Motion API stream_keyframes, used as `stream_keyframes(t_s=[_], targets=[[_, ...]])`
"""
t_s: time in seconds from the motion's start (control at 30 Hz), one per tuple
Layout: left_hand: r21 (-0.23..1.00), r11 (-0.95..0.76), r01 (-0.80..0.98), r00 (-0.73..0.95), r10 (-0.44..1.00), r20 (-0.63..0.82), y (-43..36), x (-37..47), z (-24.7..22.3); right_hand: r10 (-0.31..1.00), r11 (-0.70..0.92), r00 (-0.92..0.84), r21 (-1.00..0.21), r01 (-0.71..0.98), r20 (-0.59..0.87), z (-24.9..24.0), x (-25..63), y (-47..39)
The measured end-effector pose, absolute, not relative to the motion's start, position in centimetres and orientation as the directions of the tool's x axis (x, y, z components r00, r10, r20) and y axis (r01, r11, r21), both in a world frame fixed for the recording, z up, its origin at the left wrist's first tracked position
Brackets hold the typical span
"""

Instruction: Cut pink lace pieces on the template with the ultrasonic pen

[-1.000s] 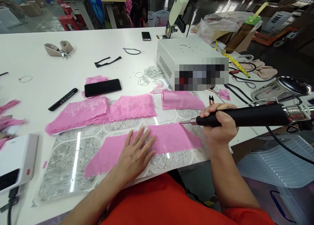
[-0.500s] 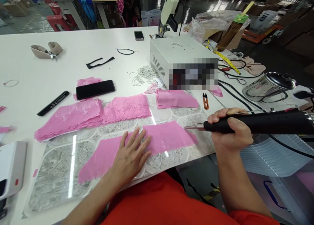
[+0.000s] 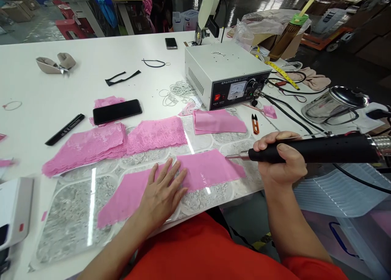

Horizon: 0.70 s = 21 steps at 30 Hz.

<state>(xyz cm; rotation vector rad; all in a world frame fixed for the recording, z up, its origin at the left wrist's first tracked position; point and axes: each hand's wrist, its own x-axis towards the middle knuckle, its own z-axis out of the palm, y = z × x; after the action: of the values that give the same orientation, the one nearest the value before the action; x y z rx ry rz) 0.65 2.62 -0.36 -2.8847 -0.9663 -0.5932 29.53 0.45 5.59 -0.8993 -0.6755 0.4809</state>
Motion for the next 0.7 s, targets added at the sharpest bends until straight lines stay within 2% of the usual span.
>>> stream_keyframes(t_s=[0.5, 0.7], targets=[[0.112, -0.793, 0.599, 0.729, 0.598, 0.332, 2.54, 0.58, -0.36, 0.656, 0.545, 0.678, -0.830, -0.121, 0.332, 5.24, 29.17, 1.23], [0.107, -0.798, 0.594, 0.725, 0.588, 0.359, 2.54, 0.65, -0.49, 0.659, 0.522, 0.673, -0.848, -0.087, 0.337, 5.64, 28.94, 1.40]])
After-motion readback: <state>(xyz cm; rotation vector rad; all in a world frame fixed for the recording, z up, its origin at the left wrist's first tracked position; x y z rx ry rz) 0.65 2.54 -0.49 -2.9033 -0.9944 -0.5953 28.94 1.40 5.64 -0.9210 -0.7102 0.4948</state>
